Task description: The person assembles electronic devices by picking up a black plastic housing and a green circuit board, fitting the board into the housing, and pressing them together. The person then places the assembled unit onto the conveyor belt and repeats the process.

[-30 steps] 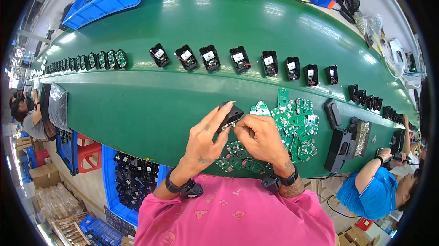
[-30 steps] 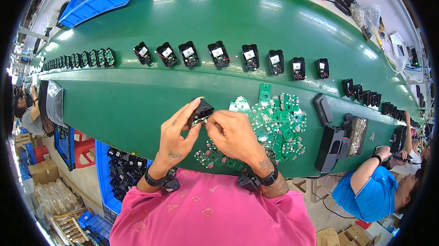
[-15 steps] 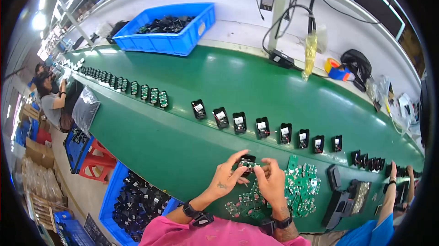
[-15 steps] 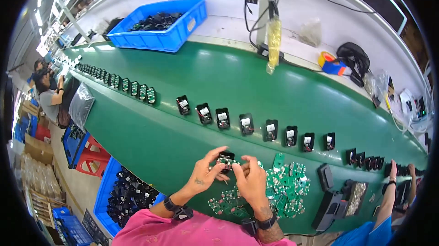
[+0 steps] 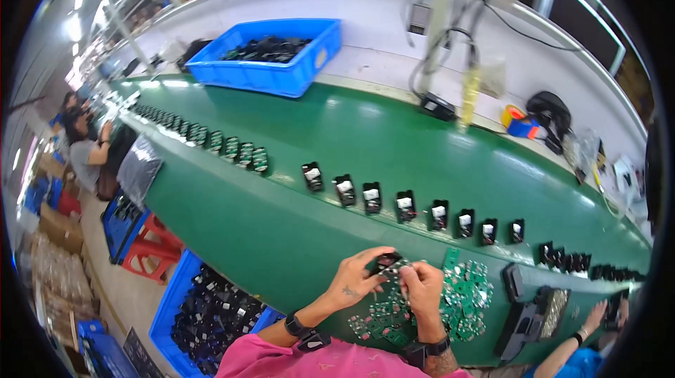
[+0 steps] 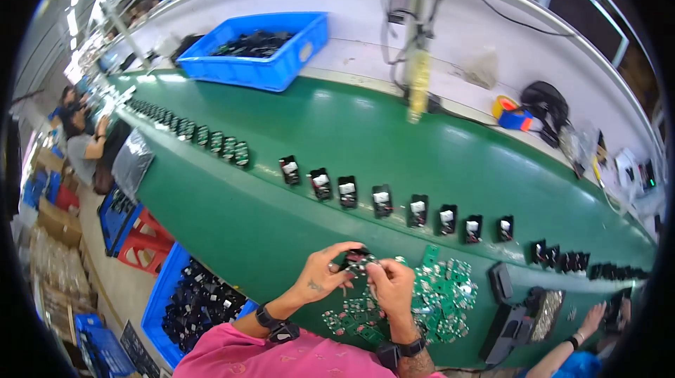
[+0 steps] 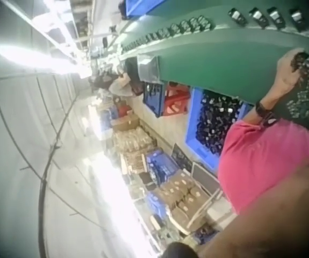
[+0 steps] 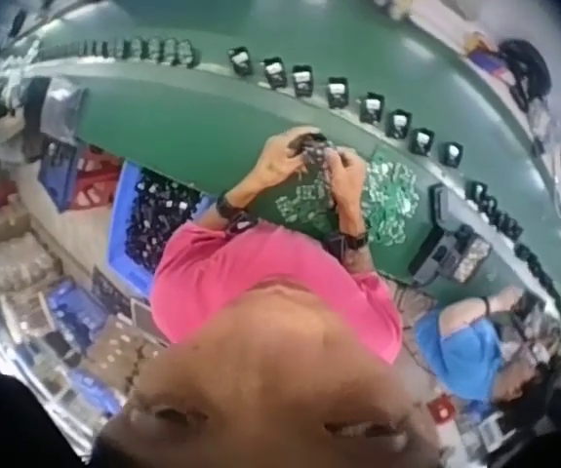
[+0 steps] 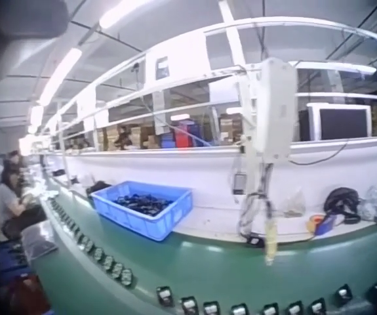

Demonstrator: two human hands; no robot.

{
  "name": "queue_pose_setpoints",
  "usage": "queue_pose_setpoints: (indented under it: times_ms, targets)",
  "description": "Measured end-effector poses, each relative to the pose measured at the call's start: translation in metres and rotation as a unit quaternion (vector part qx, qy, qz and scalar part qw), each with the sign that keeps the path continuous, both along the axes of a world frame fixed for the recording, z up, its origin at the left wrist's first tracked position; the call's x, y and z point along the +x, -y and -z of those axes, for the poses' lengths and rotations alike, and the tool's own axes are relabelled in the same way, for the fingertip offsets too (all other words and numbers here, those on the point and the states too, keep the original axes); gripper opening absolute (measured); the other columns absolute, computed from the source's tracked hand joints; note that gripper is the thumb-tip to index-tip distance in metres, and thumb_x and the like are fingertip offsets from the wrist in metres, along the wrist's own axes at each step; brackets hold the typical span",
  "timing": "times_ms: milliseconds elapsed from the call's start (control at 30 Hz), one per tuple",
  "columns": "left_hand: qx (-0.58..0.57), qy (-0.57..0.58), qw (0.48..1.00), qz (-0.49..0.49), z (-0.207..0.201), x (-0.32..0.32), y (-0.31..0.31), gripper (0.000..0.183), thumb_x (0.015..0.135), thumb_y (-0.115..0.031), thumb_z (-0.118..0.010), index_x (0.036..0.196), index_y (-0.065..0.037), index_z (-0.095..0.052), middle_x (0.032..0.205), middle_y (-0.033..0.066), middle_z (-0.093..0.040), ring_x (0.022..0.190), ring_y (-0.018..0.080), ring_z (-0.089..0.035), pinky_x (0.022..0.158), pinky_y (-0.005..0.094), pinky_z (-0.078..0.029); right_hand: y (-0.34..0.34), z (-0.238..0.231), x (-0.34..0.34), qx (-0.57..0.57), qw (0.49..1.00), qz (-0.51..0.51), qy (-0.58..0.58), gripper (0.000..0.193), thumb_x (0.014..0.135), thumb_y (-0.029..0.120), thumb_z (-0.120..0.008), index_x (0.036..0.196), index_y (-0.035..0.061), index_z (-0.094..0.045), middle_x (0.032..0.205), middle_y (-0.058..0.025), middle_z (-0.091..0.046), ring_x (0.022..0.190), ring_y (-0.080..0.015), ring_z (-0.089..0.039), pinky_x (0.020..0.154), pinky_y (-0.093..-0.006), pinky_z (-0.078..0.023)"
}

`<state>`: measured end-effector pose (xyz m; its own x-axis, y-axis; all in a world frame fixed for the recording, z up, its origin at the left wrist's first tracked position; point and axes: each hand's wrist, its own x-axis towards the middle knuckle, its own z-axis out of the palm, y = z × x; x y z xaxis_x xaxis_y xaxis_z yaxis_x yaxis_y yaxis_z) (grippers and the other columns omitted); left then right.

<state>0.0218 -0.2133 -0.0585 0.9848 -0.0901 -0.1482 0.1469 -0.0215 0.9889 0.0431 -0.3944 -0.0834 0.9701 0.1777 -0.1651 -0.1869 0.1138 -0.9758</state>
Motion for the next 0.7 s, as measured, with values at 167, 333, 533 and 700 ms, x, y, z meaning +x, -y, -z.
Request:
queue_pose_setpoints:
  times_ms: [167,333,533,700]
  targets:
    - [0.147,0.145,0.978,0.000,0.003,-0.002,0.004,0.053,0.079,0.012,-0.062,0.129,-0.008,-0.061,0.126,0.0133,-0.061,0.102,0.0168,-0.066,0.071,0.0278,-0.059,0.000,-0.010,0.009,-0.043,0.997,-0.067,0.016,0.023,0.092,0.018,-0.071,0.078,-0.0002,-0.067,0.059,0.0029,-0.058,0.052,-0.0029,-0.049,0.045,-0.0228,-0.036]
    - [0.165,0.121,0.977,-0.055,0.000,-0.002,0.015,0.055,0.079,0.015,-0.056,0.129,-0.008,-0.062,0.121,0.0164,-0.065,0.099,0.0214,-0.068,0.073,0.0279,-0.056,-0.002,-0.014,0.001,-0.083,0.991,-0.082,0.061,0.031,0.094,0.019,-0.069,0.069,0.0019,-0.060,0.056,0.0043,-0.053,0.051,-0.0020,-0.044,0.044,-0.0234,-0.033]
    - [0.179,0.167,0.965,-0.098,0.008,-0.010,0.023,0.045,0.086,0.007,-0.052,0.129,-0.003,-0.061,0.116,0.0172,-0.067,0.096,0.0207,-0.068,0.079,0.0332,-0.056,0.002,-0.015,-0.003,-0.125,0.984,-0.082,0.096,0.029,0.095,0.020,-0.068,0.074,-0.0001,-0.061,0.056,0.0021,-0.052,0.053,-0.0035,-0.043,0.046,-0.0255,-0.033]
    - [0.018,0.052,0.997,-0.046,-0.001,-0.002,0.015,0.047,0.089,0.005,-0.055,0.136,-0.001,-0.052,0.122,0.0152,-0.062,0.099,0.0169,-0.066,0.079,0.0288,-0.058,0.008,-0.019,0.013,-0.162,0.978,-0.040,0.121,0.028,0.091,0.021,-0.071,0.076,-0.0022,-0.065,0.053,-0.0055,-0.054,0.047,-0.0079,-0.046,0.044,-0.0292,-0.034]
